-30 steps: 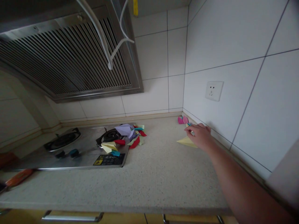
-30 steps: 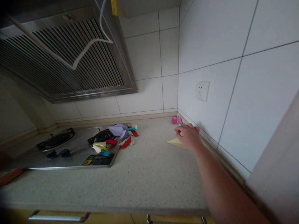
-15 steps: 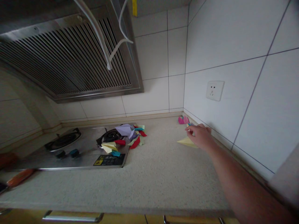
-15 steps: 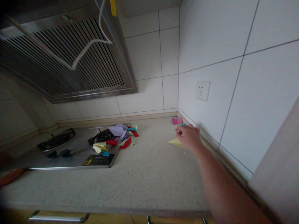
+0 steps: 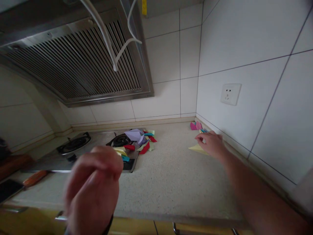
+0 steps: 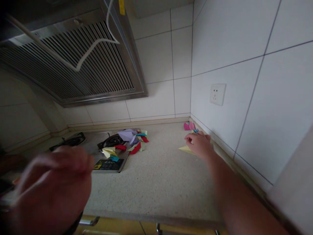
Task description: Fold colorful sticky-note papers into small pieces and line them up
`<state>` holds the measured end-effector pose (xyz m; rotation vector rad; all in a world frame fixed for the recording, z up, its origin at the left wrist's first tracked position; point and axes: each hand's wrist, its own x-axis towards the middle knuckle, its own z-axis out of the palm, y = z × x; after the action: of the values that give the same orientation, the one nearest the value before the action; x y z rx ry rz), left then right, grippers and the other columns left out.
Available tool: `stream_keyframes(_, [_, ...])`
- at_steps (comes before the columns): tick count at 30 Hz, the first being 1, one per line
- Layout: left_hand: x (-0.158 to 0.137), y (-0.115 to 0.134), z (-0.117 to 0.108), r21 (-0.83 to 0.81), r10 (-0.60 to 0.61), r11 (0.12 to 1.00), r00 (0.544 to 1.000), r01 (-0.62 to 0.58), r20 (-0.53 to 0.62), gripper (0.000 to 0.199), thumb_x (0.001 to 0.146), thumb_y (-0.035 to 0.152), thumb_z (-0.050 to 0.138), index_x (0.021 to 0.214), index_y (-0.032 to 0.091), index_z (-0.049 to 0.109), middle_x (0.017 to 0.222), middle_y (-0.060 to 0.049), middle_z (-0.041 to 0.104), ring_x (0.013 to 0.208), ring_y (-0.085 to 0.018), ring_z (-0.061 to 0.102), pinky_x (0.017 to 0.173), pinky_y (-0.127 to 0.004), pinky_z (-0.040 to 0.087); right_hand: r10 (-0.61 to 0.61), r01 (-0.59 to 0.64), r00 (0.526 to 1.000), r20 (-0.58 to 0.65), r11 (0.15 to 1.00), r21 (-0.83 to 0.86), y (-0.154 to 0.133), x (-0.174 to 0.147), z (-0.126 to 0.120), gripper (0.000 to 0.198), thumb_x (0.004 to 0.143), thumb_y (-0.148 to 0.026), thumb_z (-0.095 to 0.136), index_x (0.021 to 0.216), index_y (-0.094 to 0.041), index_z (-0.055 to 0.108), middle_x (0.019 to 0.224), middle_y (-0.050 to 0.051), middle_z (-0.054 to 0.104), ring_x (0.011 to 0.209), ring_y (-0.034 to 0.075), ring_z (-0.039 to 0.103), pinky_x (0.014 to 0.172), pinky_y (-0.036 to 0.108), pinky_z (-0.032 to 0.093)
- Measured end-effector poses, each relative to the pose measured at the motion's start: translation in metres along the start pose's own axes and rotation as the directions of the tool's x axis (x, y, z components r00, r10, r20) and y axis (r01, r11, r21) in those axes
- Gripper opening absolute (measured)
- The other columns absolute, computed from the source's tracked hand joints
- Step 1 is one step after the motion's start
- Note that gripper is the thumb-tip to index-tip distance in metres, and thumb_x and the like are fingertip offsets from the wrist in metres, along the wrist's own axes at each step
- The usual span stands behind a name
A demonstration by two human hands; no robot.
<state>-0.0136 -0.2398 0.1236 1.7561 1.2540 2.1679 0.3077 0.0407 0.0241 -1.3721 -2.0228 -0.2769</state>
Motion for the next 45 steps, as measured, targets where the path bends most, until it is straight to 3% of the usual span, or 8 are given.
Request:
stream_keyframes(4, [0.032, -0.076, 0.025, 0.225, -0.188, 0.965, 0.957, 0.138, 0.220, 0.012, 0.086, 0.028, 0.051, 0.088, 0.020, 0.059, 0.074, -0.002, 0.056, 0.063, -0.014, 0.049, 0.054, -0.025, 0.040, -0.048, 0.047, 0.999, 0.019, 0.998, 0.029, -0.002, 0.000, 0.004, 0.020, 0.082, -0.033, 0.051, 0.084, -0.028, 0.071, 0.086, 0.002, 0.071, 0.091, 0.023, 0.054, 0.074, 0.036, 0.029])
stream_keyframes(8, [0.044, -0.161, 0.033, 0.614, -0.259, 0.786, 0.860, -0.078, 0.441, 0.013, 0.081, 0.025, 0.055, 0.088, 0.017, 0.062, 0.084, -0.004, 0.062, 0.076, -0.017, 0.057, 0.071, -0.028, 0.044, -0.065, 0.063, 0.997, 0.040, 0.996, 0.055, -0.001, 0.001, 0.008, 0.021, 0.082, -0.035, 0.052, 0.084, -0.028, 0.071, 0.087, 0.001, 0.071, 0.093, 0.024, 0.054, 0.073, 0.036, 0.029])
stream_keyframes(13, [0.045, -0.210, 0.050, 0.814, -0.342, 0.540, 0.828, -0.213, 0.444, 0.023, 0.082, 0.039, 0.058, 0.087, 0.017, 0.064, 0.092, -0.010, 0.064, 0.092, -0.024, 0.058, 0.082, -0.033, 0.043, -0.080, 0.077, 0.996, 0.042, 0.995, 0.064, 0.001, 0.002, 0.011, 0.020, 0.082, -0.034, 0.052, 0.084, -0.029, 0.071, 0.088, 0.001, 0.071, 0.093, 0.025, 0.054, 0.073, 0.036, 0.030])
stream_keyframes(17, [0.043, -0.218, 0.060, 0.851, -0.356, 0.456, 0.822, -0.262, 0.444, 0.022, 0.085, 0.040, 0.055, 0.085, 0.019, 0.064, 0.096, -0.010, 0.062, 0.097, -0.026, 0.055, 0.083, -0.035, 0.042, -0.088, 0.086, 0.995, 0.036, 0.994, 0.060, 0.000, 0.001, 0.010, 0.020, 0.082, -0.034, 0.052, 0.083, -0.029, 0.071, 0.088, 0.001, 0.071, 0.092, 0.024, 0.055, 0.073, 0.036, 0.030])
stream_keyframes(22, [0.043, -0.214, 0.061, 0.797, -0.298, 0.503, 0.798, -0.335, 0.523, 0.012, 0.086, 0.029, 0.055, 0.083, 0.019, 0.062, 0.092, -0.007, 0.062, 0.094, -0.022, 0.055, 0.084, -0.032, 0.041, -0.086, 0.084, 0.996, 0.026, 0.994, 0.073, -0.005, 0.001, 0.006, 0.020, 0.082, -0.032, 0.052, 0.082, -0.029, 0.071, 0.087, 0.001, 0.071, 0.091, 0.024, 0.055, 0.074, 0.037, 0.031])
stream_keyframes(27, [0.042, -0.180, 0.081, 0.598, -0.104, 0.622, 0.704, -0.506, 0.703, 0.010, 0.089, 0.024, 0.051, 0.086, 0.020, 0.060, 0.087, -0.004, 0.063, 0.084, -0.018, 0.057, 0.075, -0.028, 0.042, -0.121, 0.112, 0.991, 0.063, 0.984, 0.137, -0.010, 0.002, 0.006, 0.018, 0.083, -0.031, 0.053, 0.083, -0.028, 0.071, 0.086, 0.002, 0.071, 0.091, 0.024, 0.056, 0.081, 0.040, 0.034])
stream_keyframes(32, [0.036, -0.151, 0.124, 0.318, 0.176, 0.626, 0.527, -0.712, 0.832, 0.017, 0.093, 0.026, 0.045, 0.088, 0.019, 0.060, 0.084, -0.004, 0.063, 0.081, -0.017, 0.056, 0.074, -0.029, 0.043, -0.146, 0.082, 0.982, 0.123, 0.904, 0.420, -0.026, -0.001, 0.006, 0.021, 0.086, -0.030, 0.050, 0.092, -0.023, 0.069, 0.091, 0.005, 0.069, 0.087, 0.021, 0.058, 0.079, 0.035, 0.043])
stream_keyframes(45, [0.013, -0.187, 0.141, 0.271, 0.117, 0.793, 0.574, -0.545, 0.811, 0.012, 0.089, 0.027, 0.054, 0.094, 0.021, 0.063, 0.081, -0.002, 0.064, 0.080, -0.016, 0.058, 0.071, -0.027, 0.044, -0.332, 0.018, 0.869, 0.368, 0.763, 0.646, -0.077, -0.016, 0.004, 0.020, 0.085, -0.028, 0.055, 0.099, -0.019, 0.065, 0.087, 0.004, 0.066, 0.075, 0.015, 0.058, 0.066, 0.026, 0.044])
